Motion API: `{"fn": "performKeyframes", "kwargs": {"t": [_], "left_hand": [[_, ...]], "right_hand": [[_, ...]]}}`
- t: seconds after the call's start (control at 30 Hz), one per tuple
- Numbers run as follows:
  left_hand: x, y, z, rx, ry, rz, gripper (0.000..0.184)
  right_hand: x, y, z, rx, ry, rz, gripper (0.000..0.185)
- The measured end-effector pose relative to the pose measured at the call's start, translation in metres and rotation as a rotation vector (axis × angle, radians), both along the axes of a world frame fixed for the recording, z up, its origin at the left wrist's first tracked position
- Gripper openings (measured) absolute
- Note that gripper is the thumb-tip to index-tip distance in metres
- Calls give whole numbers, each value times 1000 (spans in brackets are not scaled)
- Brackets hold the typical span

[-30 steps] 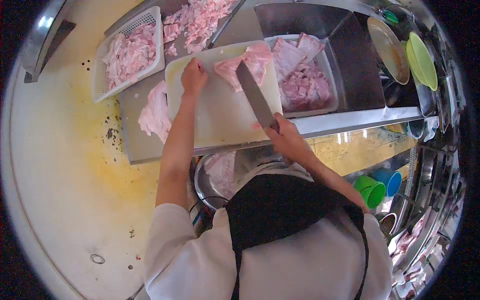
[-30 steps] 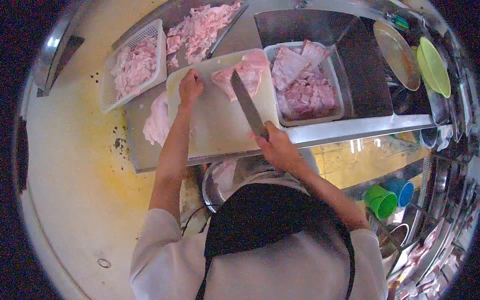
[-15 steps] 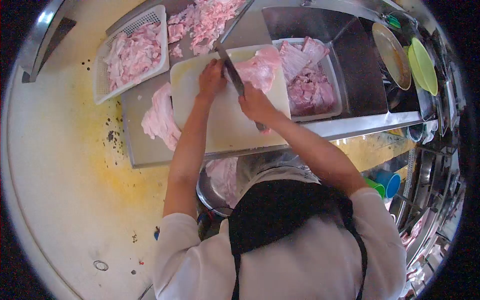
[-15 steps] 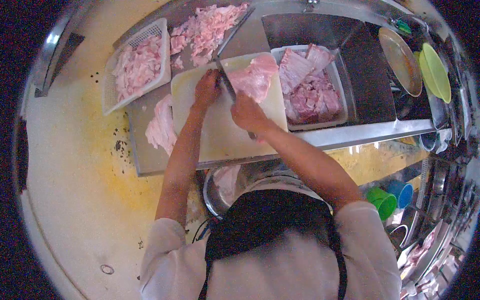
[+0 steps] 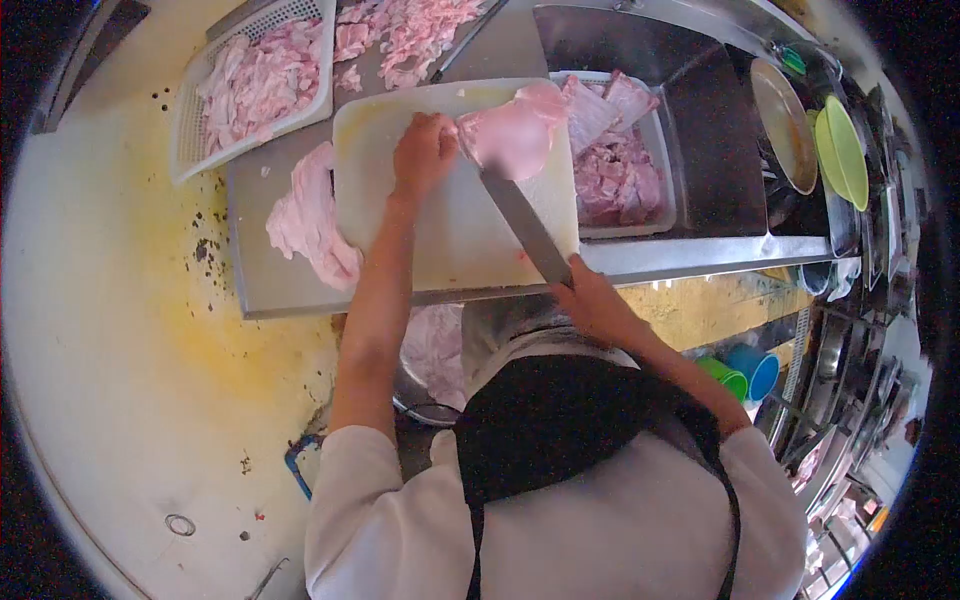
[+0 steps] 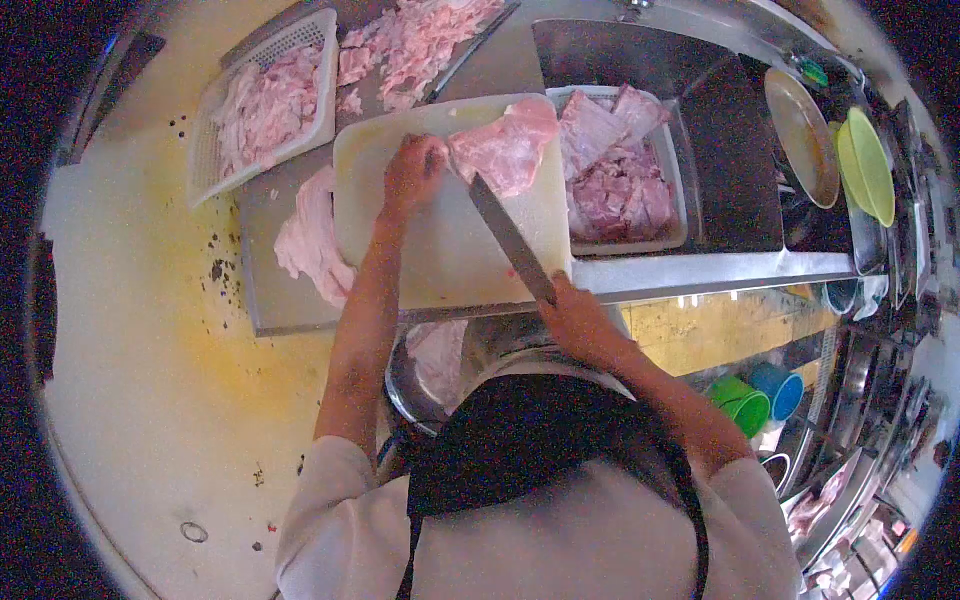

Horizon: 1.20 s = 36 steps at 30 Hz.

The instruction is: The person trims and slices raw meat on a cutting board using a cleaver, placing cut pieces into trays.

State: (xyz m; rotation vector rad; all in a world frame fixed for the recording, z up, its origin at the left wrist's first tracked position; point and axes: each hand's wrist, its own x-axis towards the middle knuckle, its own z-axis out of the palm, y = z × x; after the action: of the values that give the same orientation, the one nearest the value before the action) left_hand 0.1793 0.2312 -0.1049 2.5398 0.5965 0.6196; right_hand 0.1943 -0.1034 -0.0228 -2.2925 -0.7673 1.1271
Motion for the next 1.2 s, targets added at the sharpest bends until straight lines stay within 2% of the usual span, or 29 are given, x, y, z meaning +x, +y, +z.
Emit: {"fn": "performKeyframes", "kwargs": {"t": [0.1,0.17,0.27,0.37,0.47,0.63,0.73,0.9,0.97,1.03,1.07,1.17,1.2], "left_hand": [[-26,-29,5,-64,205,-174,11],[-45,-50,4,-99,304,-241,12],[-48,-69,15,-376,77,8,17],[-36,-75,10,-177,20,52,24],[-23,-87,14,-45,239,15,31],[-15,-92,16,-107,255,64,29],[-16,-90,21,-109,242,84,27],[-18,-98,14,-48,244,170,24],[-18,-98,18,-85,270,213,23],[-19,-97,18,-129,299,305,22],[-20,-96,17,-149,315,354,22],[-19,-93,-6,-22,32,160,19],[-17,-101,-4,-1,87,152,19]], "right_hand": [[32,-32,36,-8,215,33,34],[37,-38,32,106,26,47,28],[42,-32,14,232,-155,88,26],[56,-7,6,257,-239,180,31],[70,23,-15,218,-272,272,33],[87,109,-38,288,-252,347,35],[95,138,-40,271,-294,327,30],[95,73,-16,194,-187,341,29],[101,18,-30,232,-242,464,28],[101,-22,9,16,-126,444,32],[98,-44,18,13,-92,406,31],[102,-73,45,-60,24,320,31],[105,-82,44,-54,38,284,30]]}}
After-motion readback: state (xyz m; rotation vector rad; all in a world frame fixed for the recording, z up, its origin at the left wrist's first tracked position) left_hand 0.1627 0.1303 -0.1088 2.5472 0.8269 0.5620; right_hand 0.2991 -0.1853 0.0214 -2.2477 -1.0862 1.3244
